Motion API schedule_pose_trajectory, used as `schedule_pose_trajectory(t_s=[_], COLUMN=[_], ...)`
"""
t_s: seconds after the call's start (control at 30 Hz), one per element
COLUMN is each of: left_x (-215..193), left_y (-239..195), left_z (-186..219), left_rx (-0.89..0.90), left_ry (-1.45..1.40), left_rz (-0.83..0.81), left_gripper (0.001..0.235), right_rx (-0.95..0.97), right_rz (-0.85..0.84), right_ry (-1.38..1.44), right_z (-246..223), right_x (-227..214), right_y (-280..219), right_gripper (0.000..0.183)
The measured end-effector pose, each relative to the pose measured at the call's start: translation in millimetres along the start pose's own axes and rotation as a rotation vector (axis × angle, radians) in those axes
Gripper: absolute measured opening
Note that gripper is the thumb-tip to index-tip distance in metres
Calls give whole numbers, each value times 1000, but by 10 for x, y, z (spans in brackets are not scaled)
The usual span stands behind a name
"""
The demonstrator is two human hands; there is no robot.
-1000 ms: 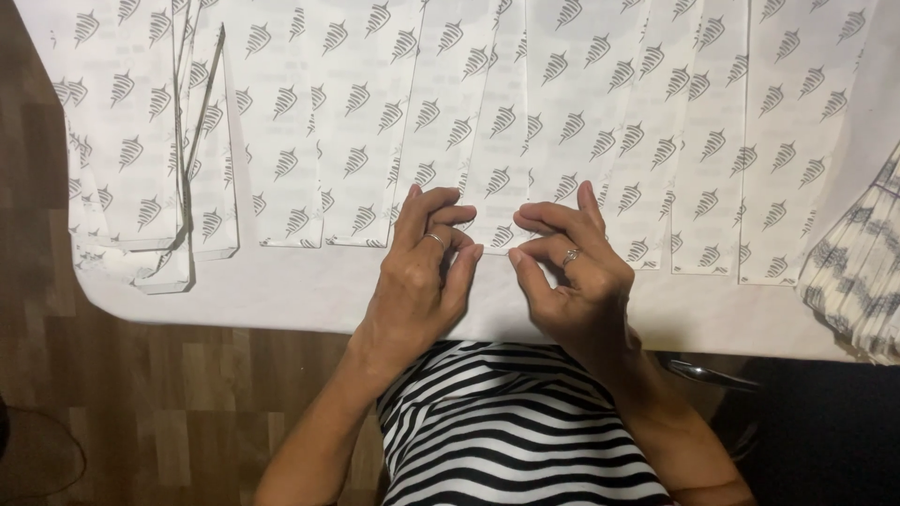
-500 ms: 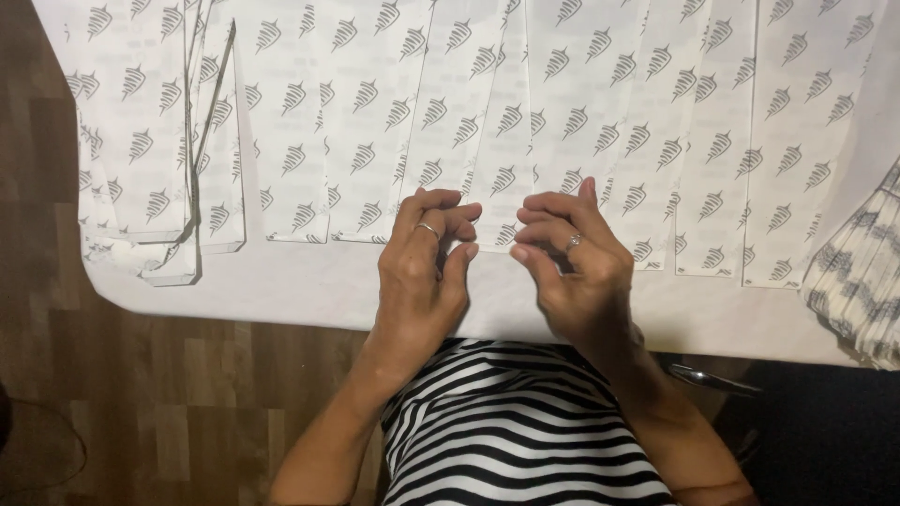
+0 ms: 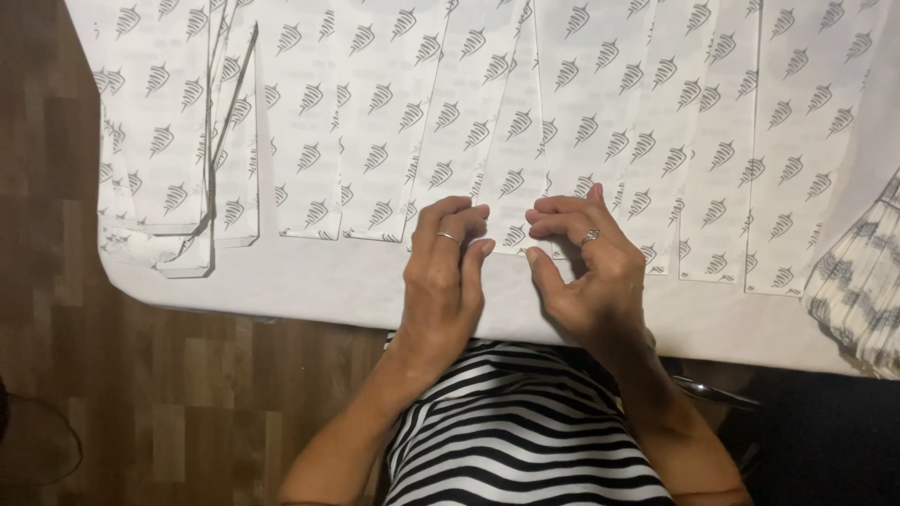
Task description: Laying out paper wrappers, applying glue to the edges, and folding them to assemble bags.
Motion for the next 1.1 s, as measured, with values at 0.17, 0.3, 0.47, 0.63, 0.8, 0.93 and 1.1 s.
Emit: schedule_pose_trajectory(t_s=[0.17,0.3,0.47,0.63,0.8,0.93,1.1], left_x=[32,11,-165,-659,-658,-651,-650], left_y=[-51,-49,-62,-21,-11,20,48], left_z=[35,57,174,59,-200,-304,-367], left_rx=[15,26,103,224,291,311,332], left_ry=[52,78,25,103,156,191,174], left_rz=[22,20,55,98,10,-26,-78], left_gripper=[13,10,13,13,13,11,8], right_rx=[-63,-68,-83,-216,-286,-283,-305], right_rz=[68,46,12,36,-50,-91,-106], right_ry=[-55,-37,-50,-6,44,-31,-96], right_z=[19,19,-120,-324,-230,-236,-230], right_x=[76,44,45,239,561,593,575], right_y=[-9,-21,-31,-22,2,21,32], right_gripper=[21,13,2,2,9,9,8])
Point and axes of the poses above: each hand's wrist, its own y-axis towards the middle knuckle, its own x-axis out of the palm, z = x × y, the point moved 7 cm from there along y, towards the middle knuckle, and after that the axes turned 12 degrees about y, right-handed, at the moved point
